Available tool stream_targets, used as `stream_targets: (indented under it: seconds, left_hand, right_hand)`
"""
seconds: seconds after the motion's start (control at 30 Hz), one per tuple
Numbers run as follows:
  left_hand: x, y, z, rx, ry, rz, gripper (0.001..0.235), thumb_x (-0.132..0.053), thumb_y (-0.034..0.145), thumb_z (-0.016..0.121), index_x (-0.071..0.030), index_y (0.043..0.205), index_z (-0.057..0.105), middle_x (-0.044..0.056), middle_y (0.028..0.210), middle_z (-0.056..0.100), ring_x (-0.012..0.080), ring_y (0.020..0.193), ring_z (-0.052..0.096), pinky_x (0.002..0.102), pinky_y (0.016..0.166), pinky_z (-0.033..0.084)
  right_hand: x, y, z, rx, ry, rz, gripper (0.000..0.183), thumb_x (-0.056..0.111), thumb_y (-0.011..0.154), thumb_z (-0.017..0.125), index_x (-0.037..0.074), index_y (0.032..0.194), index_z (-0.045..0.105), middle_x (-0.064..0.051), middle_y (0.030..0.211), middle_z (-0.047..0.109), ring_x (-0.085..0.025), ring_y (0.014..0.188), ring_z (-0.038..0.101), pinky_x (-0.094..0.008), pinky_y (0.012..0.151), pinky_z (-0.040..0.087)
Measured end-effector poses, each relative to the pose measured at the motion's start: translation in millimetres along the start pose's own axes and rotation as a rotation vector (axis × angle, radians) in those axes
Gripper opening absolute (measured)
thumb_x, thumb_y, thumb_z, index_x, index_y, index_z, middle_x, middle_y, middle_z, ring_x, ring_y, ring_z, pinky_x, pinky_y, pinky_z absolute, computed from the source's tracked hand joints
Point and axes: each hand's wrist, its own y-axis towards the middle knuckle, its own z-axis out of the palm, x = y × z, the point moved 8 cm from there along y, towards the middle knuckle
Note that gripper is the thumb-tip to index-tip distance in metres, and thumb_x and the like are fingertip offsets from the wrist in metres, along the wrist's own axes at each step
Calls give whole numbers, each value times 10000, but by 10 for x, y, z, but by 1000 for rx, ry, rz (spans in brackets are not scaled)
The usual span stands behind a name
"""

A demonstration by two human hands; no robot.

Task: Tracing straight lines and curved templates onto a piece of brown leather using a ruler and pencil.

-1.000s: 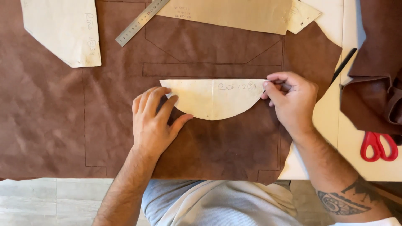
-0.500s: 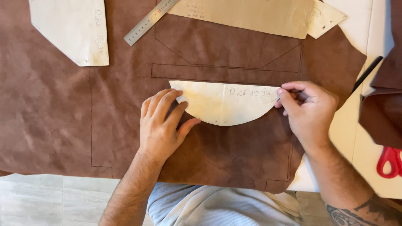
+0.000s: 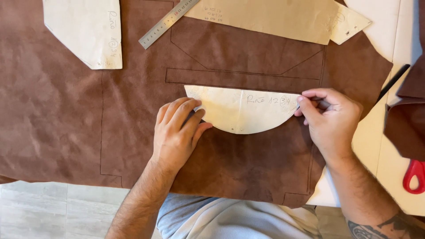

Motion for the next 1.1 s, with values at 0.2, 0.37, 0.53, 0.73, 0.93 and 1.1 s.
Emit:
stream_targets:
  seconds: [0.2, 0.37, 0.53, 0.73, 0.93, 1.1]
  left_hand:
    - [-14, 36, 17, 24, -14, 0, 265, -274, 1039, 653, -16, 988, 689, 104, 1152, 661, 303, 1051, 667, 429, 877, 508]
    - [22, -17, 64, -53, 2, 34, 265, -278, 964, 757, -14, 951, 755, 122, 1039, 716, 337, 1049, 705, 431, 885, 541]
    - [30, -22, 81, -43, -5, 27, 257, -265, 948, 772, -9, 937, 757, 131, 1033, 718, 348, 1044, 706, 436, 882, 545]
    - [11, -6, 71, -32, -1, 24, 266, -279, 944, 781, -14, 949, 763, 129, 1037, 727, 346, 1051, 709, 439, 885, 547]
    - [-123, 107, 33, 3, -1, 86, 375, -394, 912, 781, -30, 997, 749, 140, 1095, 718, 342, 1074, 699, 446, 868, 502]
    - [-206, 129, 94, -11, -1, 154, 311, -337, 958, 717, -29, 977, 752, 145, 1061, 726, 340, 1022, 717, 442, 847, 515]
  right_hand:
    - [125, 8, -10, -4, -51, -65, 69, -120, 976, 745, -64, 962, 706, -144, 803, 688, -172, 655, 688, -226, 550, 509]
    - [104, 39, -47, -52, 23, -139, 123, -213, 891, 752, -105, 949, 737, -196, 825, 665, -203, 555, 659, -263, 470, 526]
    - [211, 20, -68, -62, -168, -272, 131, -153, 861, 815, -49, 930, 773, -162, 860, 718, -228, 558, 640, -277, 451, 515]
    - [241, 3, -176, -84, -256, -323, 114, -114, 909, 820, -14, 942, 775, -123, 888, 732, -219, 587, 634, -273, 482, 518]
    - [364, -104, -86, 31, -282, -344, 110, 2, 853, 847, 28, 836, 742, -99, 729, 708, -247, 561, 668, -304, 514, 541]
    - [436, -180, -5, 46, -296, -344, 106, 3, 859, 817, 72, 821, 745, -50, 737, 722, -197, 540, 664, -281, 526, 550]
